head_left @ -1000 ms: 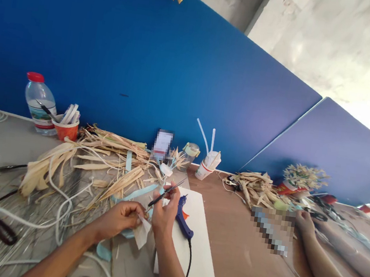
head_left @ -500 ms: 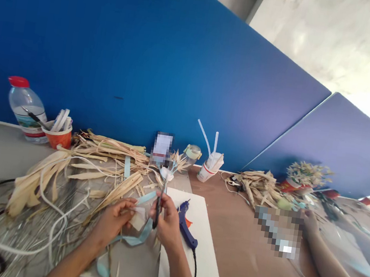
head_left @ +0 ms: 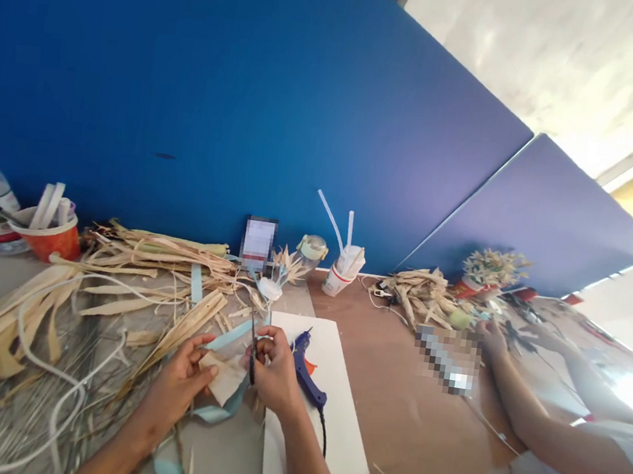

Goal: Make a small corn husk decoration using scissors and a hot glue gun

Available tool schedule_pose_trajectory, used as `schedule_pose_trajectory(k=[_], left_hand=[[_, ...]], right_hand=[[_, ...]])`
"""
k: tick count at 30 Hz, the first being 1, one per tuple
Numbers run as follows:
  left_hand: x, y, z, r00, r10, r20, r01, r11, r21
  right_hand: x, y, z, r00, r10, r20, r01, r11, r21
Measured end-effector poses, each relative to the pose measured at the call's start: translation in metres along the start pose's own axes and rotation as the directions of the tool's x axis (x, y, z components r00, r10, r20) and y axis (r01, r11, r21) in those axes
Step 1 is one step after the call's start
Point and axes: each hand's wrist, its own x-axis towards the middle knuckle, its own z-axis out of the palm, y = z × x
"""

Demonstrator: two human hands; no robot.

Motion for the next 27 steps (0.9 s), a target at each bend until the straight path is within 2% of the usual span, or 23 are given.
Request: schedule_pose_trajectory(k=[4, 8, 13, 16, 19, 22, 27], left_hand=[[0.001, -0.001, -0.001, 1.000, -0.013, 0.016, 0.013, 0.998, -0.060], [0.000, -0.002, -0.001, 1.000, -0.016, 0.017, 0.020, 0.971, -0.238], [0.000, 0.000, -0.005, 0.998, 0.040, -0.048, -0.055, 0.928, -0.370], [0.002, -0.003, -0.007, 0.996, 0.079, -0.042, -0.089, 0.944, -0.318], [0.003, -0.010, -0.005, 0.992, 0.118, 0.048, -0.108, 0.979, -0.174], [0.002, -0.018, 0.000, 0.975, 0.189, 0.118, -0.185, 0.982, -0.050], [-0.001, -0.024, 0.006, 0.958, 0.242, 0.156, -0.247, 0.969, 0.010]], right_hand=[[0.000, -0.003, 0.000, 1.000, 0.014, -0.007, -0.013, 0.997, 0.082], [-0.001, -0.004, 0.003, 1.000, -0.021, -0.008, 0.022, 0.996, 0.086], [-0.004, -0.003, 0.008, 0.999, -0.039, 0.012, 0.037, 0.987, 0.158], [-0.003, -0.004, 0.004, 0.996, -0.054, 0.067, 0.036, 0.969, 0.245], [-0.003, -0.007, -0.002, 0.993, -0.072, 0.093, 0.046, 0.964, 0.262], [-0.003, -0.006, -0.001, 0.991, -0.047, 0.124, 0.023, 0.982, 0.186], [-0.006, -0.001, 0.007, 0.979, -0.058, 0.194, 0.064, 0.998, -0.025]])
